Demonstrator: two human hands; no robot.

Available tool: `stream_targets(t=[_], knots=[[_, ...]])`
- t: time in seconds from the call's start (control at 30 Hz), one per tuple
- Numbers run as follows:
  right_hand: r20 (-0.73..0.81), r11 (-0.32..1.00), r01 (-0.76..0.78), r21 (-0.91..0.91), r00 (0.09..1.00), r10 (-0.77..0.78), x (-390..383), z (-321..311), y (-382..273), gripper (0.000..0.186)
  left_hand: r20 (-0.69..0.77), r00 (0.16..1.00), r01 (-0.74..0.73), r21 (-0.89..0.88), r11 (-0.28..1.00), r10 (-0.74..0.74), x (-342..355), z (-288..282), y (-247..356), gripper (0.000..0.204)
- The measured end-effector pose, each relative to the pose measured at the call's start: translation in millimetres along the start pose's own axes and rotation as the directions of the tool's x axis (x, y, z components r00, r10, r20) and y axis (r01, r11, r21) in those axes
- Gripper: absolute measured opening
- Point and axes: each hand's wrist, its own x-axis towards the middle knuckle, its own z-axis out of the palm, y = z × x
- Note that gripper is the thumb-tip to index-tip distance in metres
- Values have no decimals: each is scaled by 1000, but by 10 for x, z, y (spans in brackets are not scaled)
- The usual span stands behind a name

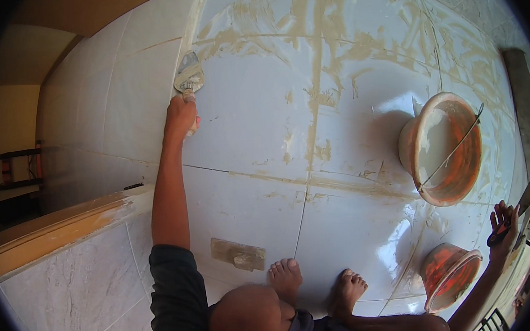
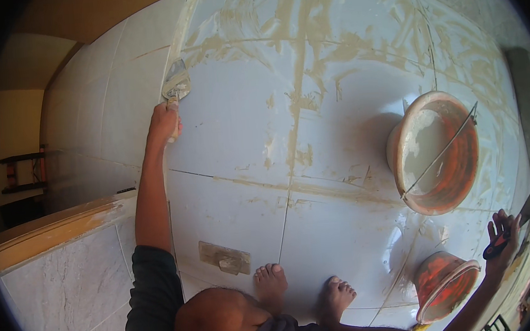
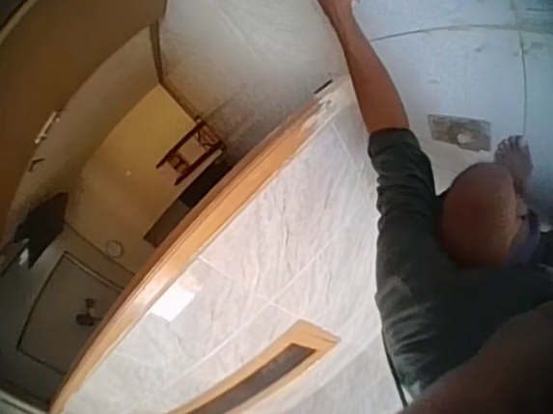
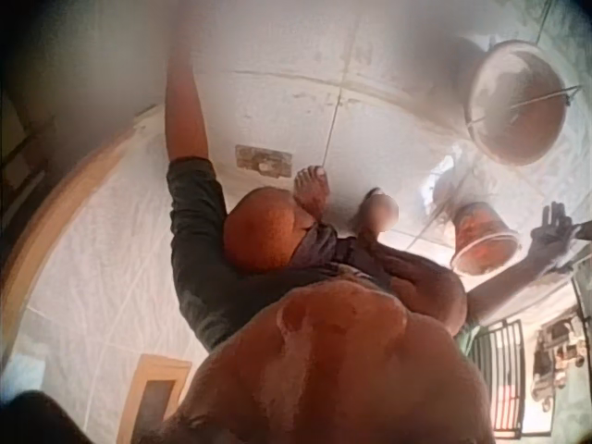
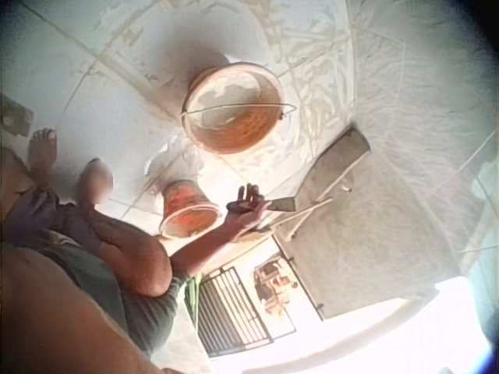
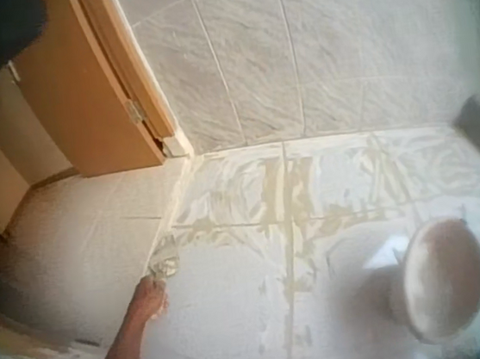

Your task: The person applies grout to the joints of floor tiles using a hand scraper and a trowel, dipping the scraper into a bucket and spreading the material across the gaps.

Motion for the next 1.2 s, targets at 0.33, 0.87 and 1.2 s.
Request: stream_targets(t=[0.33, 0.87, 1.2], knots=[[24, 1000, 23, -15, 999, -23, -399, -36, -180, 32, 222, 955, -196, -19, 980, 195, 468, 2, 389, 25], [149, 990, 56, -130, 988, -36, -693, 558, -143, 36, 606, 745, -186, -213, 959, 279, -82, 1030, 809, 31], [46, 969, 10, -247, 999, 1, -933, 10, -309, 34, 221, 963, -120, -157, 980, 153, 1356, 265, 905, 24]])
